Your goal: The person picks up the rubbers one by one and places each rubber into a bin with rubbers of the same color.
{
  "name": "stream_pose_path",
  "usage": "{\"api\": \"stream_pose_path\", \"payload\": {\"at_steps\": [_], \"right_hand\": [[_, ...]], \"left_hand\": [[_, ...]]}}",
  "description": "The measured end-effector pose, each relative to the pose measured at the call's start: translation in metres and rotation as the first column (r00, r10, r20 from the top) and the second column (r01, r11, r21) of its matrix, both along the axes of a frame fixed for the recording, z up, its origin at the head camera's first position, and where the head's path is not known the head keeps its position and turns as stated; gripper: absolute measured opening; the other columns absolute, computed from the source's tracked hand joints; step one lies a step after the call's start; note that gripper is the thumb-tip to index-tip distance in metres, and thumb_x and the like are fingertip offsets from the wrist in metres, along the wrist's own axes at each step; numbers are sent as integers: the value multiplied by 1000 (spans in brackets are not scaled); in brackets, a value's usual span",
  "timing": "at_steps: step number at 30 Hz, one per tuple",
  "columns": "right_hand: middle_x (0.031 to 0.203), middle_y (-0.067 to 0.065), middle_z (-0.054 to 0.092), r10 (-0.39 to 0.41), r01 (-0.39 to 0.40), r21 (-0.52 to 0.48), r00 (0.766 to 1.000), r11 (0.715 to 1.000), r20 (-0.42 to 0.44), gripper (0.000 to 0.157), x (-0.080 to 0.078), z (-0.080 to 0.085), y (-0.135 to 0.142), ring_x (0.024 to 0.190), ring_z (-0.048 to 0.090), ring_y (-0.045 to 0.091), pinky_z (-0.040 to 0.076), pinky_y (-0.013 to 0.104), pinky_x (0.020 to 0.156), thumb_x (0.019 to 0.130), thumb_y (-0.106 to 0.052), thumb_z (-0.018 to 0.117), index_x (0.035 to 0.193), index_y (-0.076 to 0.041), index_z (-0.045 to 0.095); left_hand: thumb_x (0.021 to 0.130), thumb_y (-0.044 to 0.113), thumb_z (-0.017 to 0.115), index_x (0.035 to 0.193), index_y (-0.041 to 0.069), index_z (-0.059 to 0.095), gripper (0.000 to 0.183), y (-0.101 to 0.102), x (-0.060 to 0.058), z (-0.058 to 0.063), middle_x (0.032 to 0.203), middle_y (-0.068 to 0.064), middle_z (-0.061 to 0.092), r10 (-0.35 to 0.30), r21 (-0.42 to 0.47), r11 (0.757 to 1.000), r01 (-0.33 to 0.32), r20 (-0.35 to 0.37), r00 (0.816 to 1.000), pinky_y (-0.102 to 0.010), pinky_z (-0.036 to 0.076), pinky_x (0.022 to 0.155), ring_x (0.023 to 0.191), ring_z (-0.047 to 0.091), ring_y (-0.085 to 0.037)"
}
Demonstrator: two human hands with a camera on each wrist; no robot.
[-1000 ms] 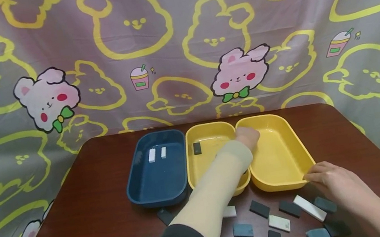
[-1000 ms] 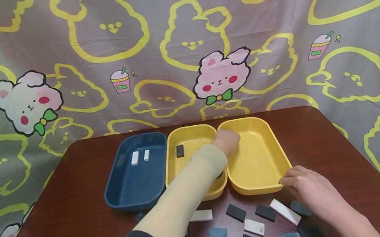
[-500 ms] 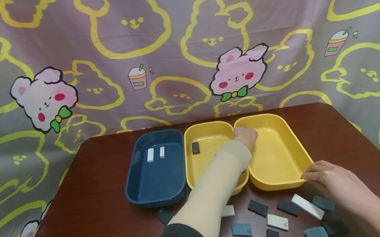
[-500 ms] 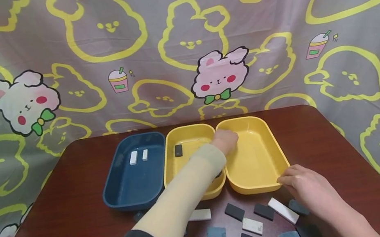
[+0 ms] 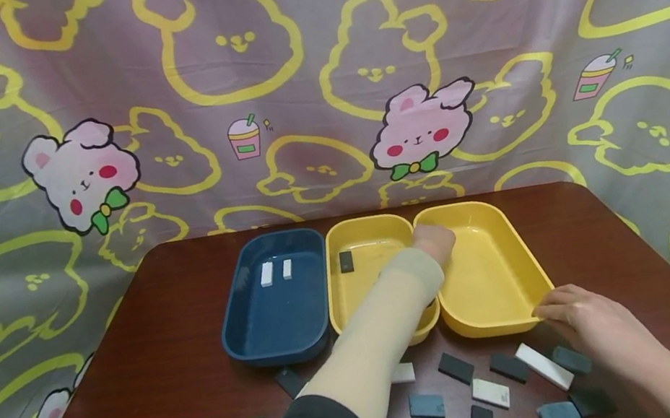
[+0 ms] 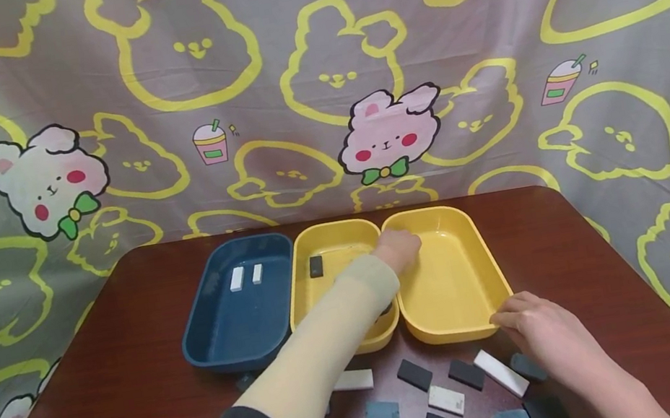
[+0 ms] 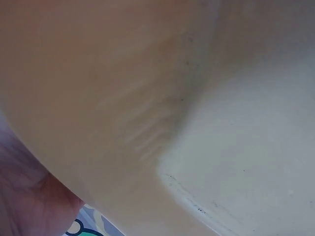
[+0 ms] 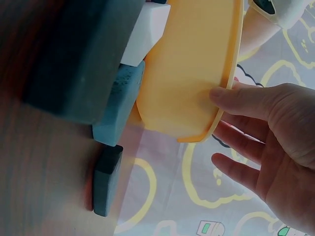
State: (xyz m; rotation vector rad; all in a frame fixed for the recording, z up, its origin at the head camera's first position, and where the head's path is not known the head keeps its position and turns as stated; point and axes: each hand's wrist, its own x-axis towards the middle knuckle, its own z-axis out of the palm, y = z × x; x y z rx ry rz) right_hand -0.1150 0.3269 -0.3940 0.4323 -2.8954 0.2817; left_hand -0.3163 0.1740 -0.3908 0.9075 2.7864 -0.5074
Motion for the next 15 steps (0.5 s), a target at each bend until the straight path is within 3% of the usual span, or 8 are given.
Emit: {"api": "stream_pose_path", "payload": {"at_steps": [9, 12, 15], "right_hand": [[92, -2, 68, 13, -13, 6, 1000, 1000, 2, 31, 0, -1, -2, 86, 63, 22, 55, 41, 71, 65, -4, 87, 93, -9, 78], [92, -1, 68, 24, -24, 9, 1000, 1000, -8, 31, 0, -2, 0, 87, 63, 23, 55, 41, 71, 64, -4, 88, 93, -9, 77], [93, -1, 68, 26, -25, 11, 1000, 1000, -9, 31, -1, -2, 3, 87, 63, 24, 55, 42, 70, 65, -4, 87, 93, -9, 77]], "left_hand": [[100, 14, 50, 109, 28, 69, 25, -6, 3, 0, 107, 12, 67, -13, 8, 1000, 13, -3, 1000, -30, 42, 87, 92, 59, -6], [100, 14, 49, 109, 28, 68, 25, -8, 7, 6, 105, 11, 67, -57, 4, 998, 57, -29, 998, -32, 42, 88, 91, 59, -5], [100, 15, 48, 111, 26, 67, 24, -13, 11, 16, 104, 11, 66, -145, 8, 989, 146, -75, 987, -35, 43, 89, 92, 59, -6]]}}
